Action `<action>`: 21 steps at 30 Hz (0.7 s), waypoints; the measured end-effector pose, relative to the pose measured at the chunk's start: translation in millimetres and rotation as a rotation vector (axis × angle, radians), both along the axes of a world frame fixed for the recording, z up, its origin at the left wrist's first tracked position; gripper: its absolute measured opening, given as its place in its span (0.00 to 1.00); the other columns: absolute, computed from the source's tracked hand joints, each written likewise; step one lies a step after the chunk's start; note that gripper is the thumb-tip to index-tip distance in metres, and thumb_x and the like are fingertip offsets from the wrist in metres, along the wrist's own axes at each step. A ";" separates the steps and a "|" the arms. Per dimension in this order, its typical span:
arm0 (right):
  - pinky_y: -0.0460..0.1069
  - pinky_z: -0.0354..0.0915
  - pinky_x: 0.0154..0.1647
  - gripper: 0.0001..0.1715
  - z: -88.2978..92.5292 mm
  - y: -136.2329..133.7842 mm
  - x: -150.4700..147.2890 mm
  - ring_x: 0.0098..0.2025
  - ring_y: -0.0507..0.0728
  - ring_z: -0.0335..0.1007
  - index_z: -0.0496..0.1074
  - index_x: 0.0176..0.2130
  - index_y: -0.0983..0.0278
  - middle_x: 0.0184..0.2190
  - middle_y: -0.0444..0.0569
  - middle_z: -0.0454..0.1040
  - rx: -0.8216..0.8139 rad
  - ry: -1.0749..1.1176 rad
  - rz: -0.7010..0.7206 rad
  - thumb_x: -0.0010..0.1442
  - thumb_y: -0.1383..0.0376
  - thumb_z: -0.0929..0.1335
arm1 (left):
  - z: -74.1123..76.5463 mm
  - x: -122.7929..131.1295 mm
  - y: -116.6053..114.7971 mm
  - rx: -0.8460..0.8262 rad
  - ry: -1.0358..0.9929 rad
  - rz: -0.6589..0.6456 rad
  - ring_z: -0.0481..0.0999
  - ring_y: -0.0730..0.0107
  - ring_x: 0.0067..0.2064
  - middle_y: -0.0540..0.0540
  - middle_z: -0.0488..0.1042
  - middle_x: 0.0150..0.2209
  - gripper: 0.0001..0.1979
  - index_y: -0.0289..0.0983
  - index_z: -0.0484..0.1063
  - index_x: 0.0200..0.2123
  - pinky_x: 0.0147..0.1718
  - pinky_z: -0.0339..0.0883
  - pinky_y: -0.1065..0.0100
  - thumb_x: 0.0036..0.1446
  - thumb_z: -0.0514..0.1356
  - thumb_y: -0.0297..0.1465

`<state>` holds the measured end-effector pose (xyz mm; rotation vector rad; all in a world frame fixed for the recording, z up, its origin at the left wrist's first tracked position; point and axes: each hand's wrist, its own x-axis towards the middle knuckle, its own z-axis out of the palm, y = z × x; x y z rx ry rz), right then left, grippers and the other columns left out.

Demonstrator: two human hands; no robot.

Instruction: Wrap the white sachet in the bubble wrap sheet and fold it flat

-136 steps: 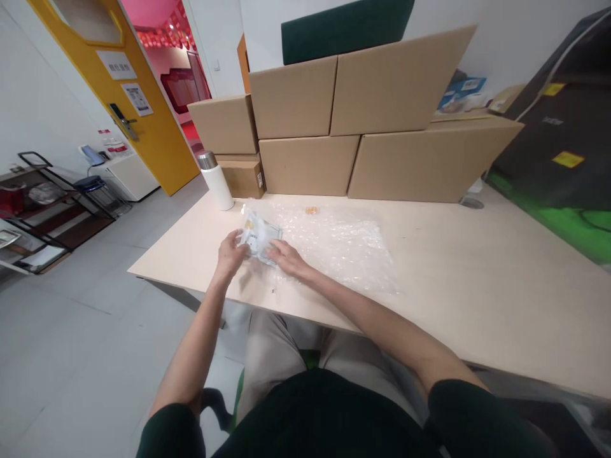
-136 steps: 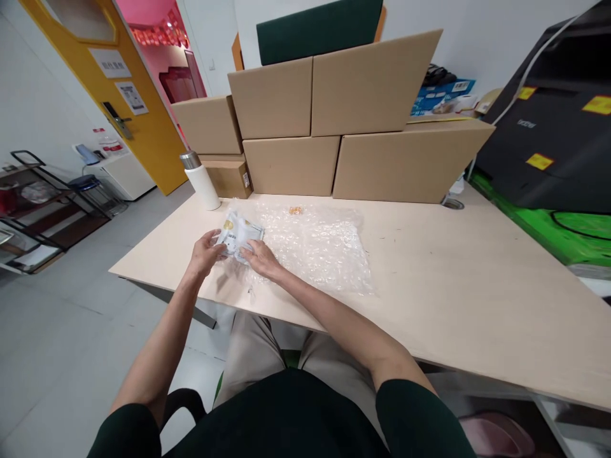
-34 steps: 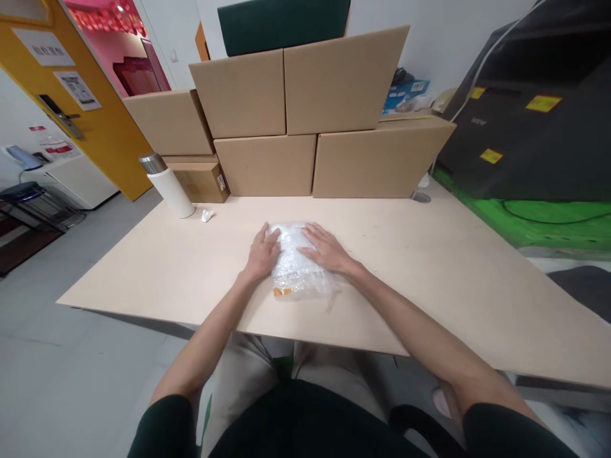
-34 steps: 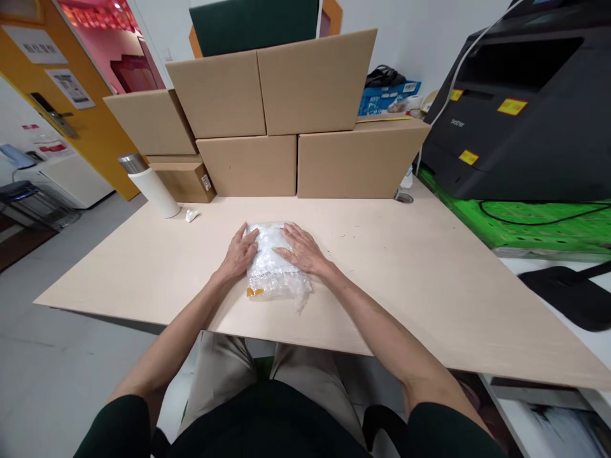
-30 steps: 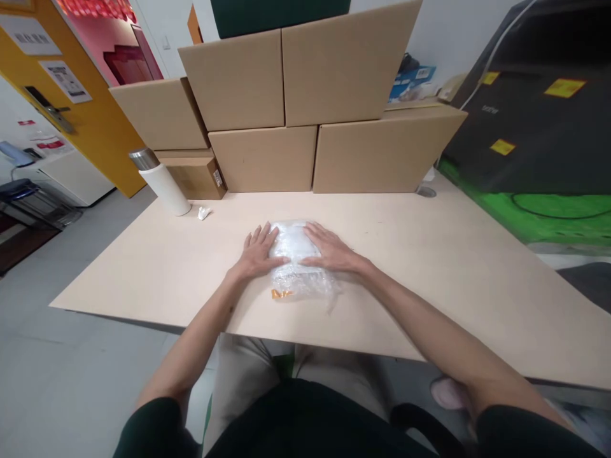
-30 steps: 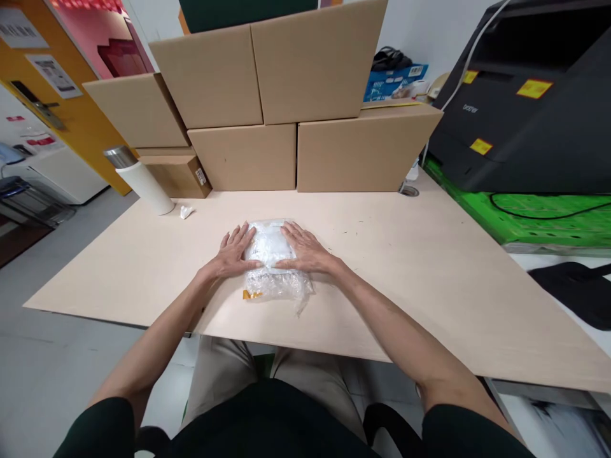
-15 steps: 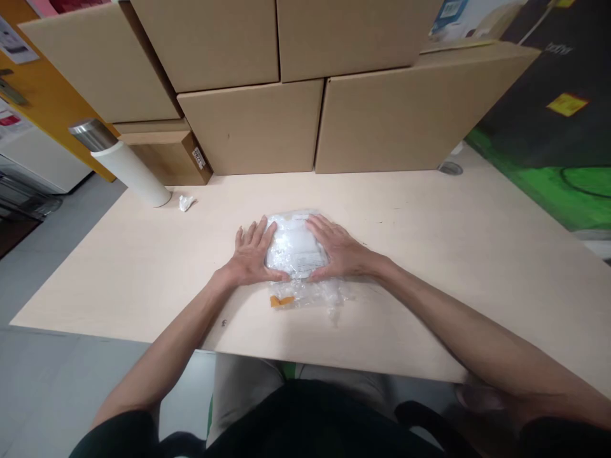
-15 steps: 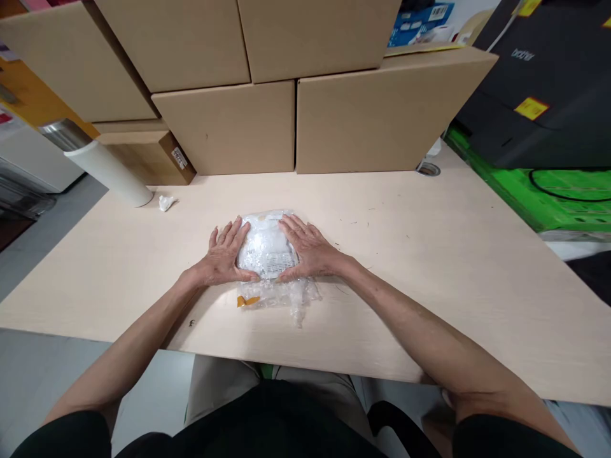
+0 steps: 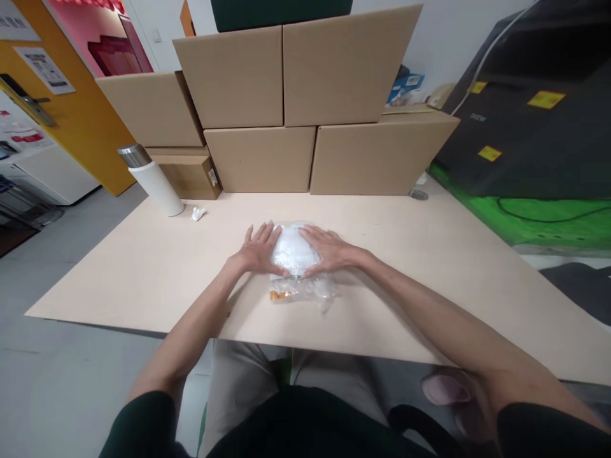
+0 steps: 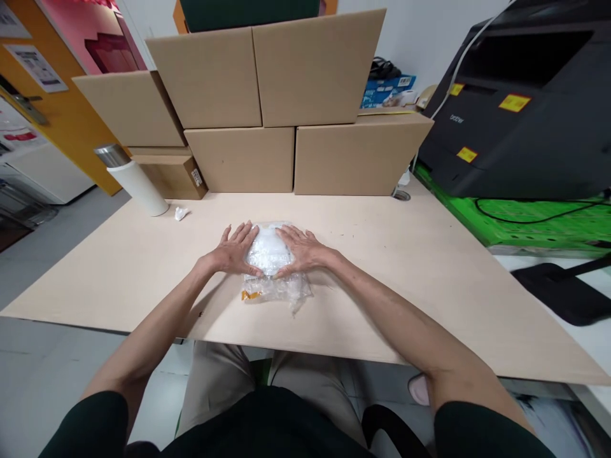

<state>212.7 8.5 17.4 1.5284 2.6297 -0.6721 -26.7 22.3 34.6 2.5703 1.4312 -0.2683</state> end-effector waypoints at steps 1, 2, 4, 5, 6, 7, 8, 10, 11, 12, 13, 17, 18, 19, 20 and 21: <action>0.68 0.30 0.70 0.78 1.7 0.4 -2.5 0.74 0.71 0.21 0.31 0.73 0.63 0.74 0.60 0.28 -0.004 -0.012 -0.002 0.43 0.32 0.70 | -0.4 -0.9 2.5 -0.038 0.011 0.000 0.28 0.46 0.73 0.34 0.27 0.73 0.67 0.32 0.32 0.73 0.67 0.19 0.45 0.43 0.58 0.64; 0.68 0.30 0.70 0.78 2.4 0.6 -4.9 0.74 0.71 0.21 0.31 0.73 0.63 0.74 0.60 0.28 -0.004 -0.025 -0.006 0.43 0.32 0.70 | -1.9 -2.0 4.7 -0.060 0.018 0.002 0.29 0.47 0.73 0.34 0.26 0.73 0.67 0.32 0.32 0.73 0.67 0.20 0.46 0.42 0.58 0.64; 0.69 0.30 0.69 0.79 0.7 0.4 -8.5 0.74 0.72 0.20 0.32 0.73 0.63 0.74 0.61 0.27 0.009 -0.043 -0.012 0.42 0.32 0.70 | -7.3 -4.4 7.8 -0.061 0.009 0.005 0.29 0.48 0.73 0.34 0.26 0.73 0.67 0.32 0.31 0.72 0.67 0.20 0.47 0.43 0.58 0.63; 0.70 0.30 0.69 0.79 -1.3 0.1 -9.5 0.74 0.72 0.19 0.32 0.73 0.63 0.74 0.62 0.26 0.019 -0.041 -0.015 0.42 0.31 0.70 | -10.7 -5.3 8.8 -0.050 -0.002 0.006 0.29 0.48 0.73 0.34 0.26 0.73 0.67 0.32 0.31 0.72 0.67 0.20 0.47 0.43 0.59 0.63; 0.70 0.31 0.69 0.79 -3.7 -0.3 -10.1 0.74 0.72 0.19 0.32 0.73 0.62 0.74 0.61 0.27 0.030 -0.029 -0.021 0.42 0.31 0.70 | -14.0 -6.0 9.3 -0.037 -0.016 0.007 0.30 0.48 0.73 0.34 0.27 0.73 0.67 0.32 0.31 0.72 0.67 0.21 0.46 0.43 0.59 0.63; 0.70 0.31 0.69 0.79 -6.1 -0.7 -10.2 0.74 0.72 0.19 0.32 0.73 0.62 0.74 0.61 0.27 0.039 -0.011 -0.025 0.42 0.31 0.70 | -17.0 -6.3 9.7 -0.025 -0.033 0.007 0.30 0.48 0.73 0.34 0.27 0.73 0.66 0.32 0.31 0.72 0.67 0.21 0.46 0.43 0.59 0.62; 0.70 0.31 0.69 0.78 -8.5 -1.1 -9.9 0.74 0.71 0.19 0.33 0.73 0.62 0.74 0.61 0.28 0.047 0.012 -0.030 0.42 0.31 0.70 | -19.7 -6.4 9.8 -0.018 -0.048 0.009 0.30 0.47 0.73 0.33 0.28 0.73 0.66 0.33 0.31 0.72 0.67 0.22 0.45 0.43 0.59 0.62; 0.69 0.30 0.69 0.78 -12.1 -1.7 -8.4 0.74 0.71 0.19 0.34 0.73 0.61 0.74 0.60 0.28 0.057 0.057 -0.044 0.42 0.32 0.70 | -23.4 -6.9 9.3 -0.009 -0.076 0.024 0.30 0.46 0.73 0.32 0.28 0.73 0.66 0.34 0.32 0.72 0.67 0.22 0.43 0.42 0.60 0.62; 0.69 0.29 0.69 0.78 -13.4 -1.8 -7.1 0.74 0.70 0.18 0.34 0.73 0.60 0.74 0.60 0.28 0.051 0.081 -0.049 0.41 0.32 0.71 | -24.5 -7.7 8.6 -0.005 -0.095 0.040 0.30 0.44 0.73 0.32 0.27 0.73 0.67 0.34 0.33 0.72 0.66 0.22 0.42 0.41 0.61 0.61; 0.69 0.29 0.69 0.78 -14.5 -1.9 -5.4 0.74 0.70 0.18 0.35 0.73 0.60 0.74 0.59 0.28 0.037 0.113 -0.050 0.40 0.32 0.71 | -25.3 -9.0 7.5 -0.003 -0.124 0.056 0.29 0.43 0.73 0.31 0.27 0.73 0.67 0.34 0.33 0.72 0.66 0.23 0.41 0.40 0.62 0.61; 0.69 0.29 0.70 0.78 -15.7 -2.1 -3.4 0.74 0.70 0.18 0.36 0.73 0.59 0.74 0.59 0.28 0.023 0.162 -0.055 0.40 0.32 0.72 | -26.0 -10.9 5.7 0.002 -0.168 0.071 0.28 0.41 0.73 0.30 0.26 0.72 0.68 0.34 0.34 0.72 0.65 0.24 0.39 0.39 0.63 0.61; 0.63 0.48 0.68 0.63 -25.9 -3.1 5.4 0.73 0.68 0.37 0.47 0.71 0.60 0.73 0.59 0.39 0.086 0.562 -0.337 0.49 0.35 0.69 | -29.7 -22.1 -5.4 0.070 -0.509 0.181 0.38 0.40 0.73 0.29 0.38 0.73 0.60 0.37 0.38 0.72 0.65 0.36 0.38 0.46 0.61 0.60; 0.61 0.55 0.65 0.57 -30.0 -3.2 6.8 0.70 0.68 0.48 0.52 0.69 0.61 0.71 0.61 0.48 0.126 0.665 -0.488 0.52 0.37 0.67 | -30.9 -24.4 -8.2 0.099 -0.614 0.262 0.46 0.40 0.72 0.28 0.46 0.71 0.55 0.36 0.42 0.72 0.64 0.43 0.40 0.50 0.59 0.59; 0.61 0.61 0.60 0.51 -34.3 -2.9 7.4 0.65 0.67 0.59 0.59 0.66 0.62 0.66 0.62 0.58 0.150 0.745 -0.632 0.54 0.38 0.66 | -32.0 -25.7 -10.4 0.122 -0.710 0.361 0.55 0.42 0.68 0.27 0.56 0.68 0.50 0.34 0.49 0.70 0.62 0.50 0.43 0.54 0.57 0.57; 0.60 0.65 0.55 0.45 -38.3 -2.3 7.1 0.57 0.66 0.67 0.65 0.61 0.64 0.59 0.62 0.68 0.152 0.805 -0.730 0.55 0.39 0.66 | -33.1 -26.1 -11.9 0.129 -0.792 0.457 0.64 0.43 0.63 0.28 0.65 0.62 0.44 0.32 0.57 0.67 0.59 0.57 0.47 0.56 0.56 0.56; 0.58 0.68 0.49 0.40 -41.6 -1.5 6.1 0.49 0.65 0.72 0.70 0.54 0.65 0.50 0.59 0.74 0.130 0.854 -0.778 0.54 0.41 0.67 | -34.0 -25.5 -12.6 0.119 -0.857 0.534 0.71 0.46 0.56 0.30 0.72 0.54 0.39 0.31 0.65 0.61 0.54 0.62 0.52 0.57 0.56 0.55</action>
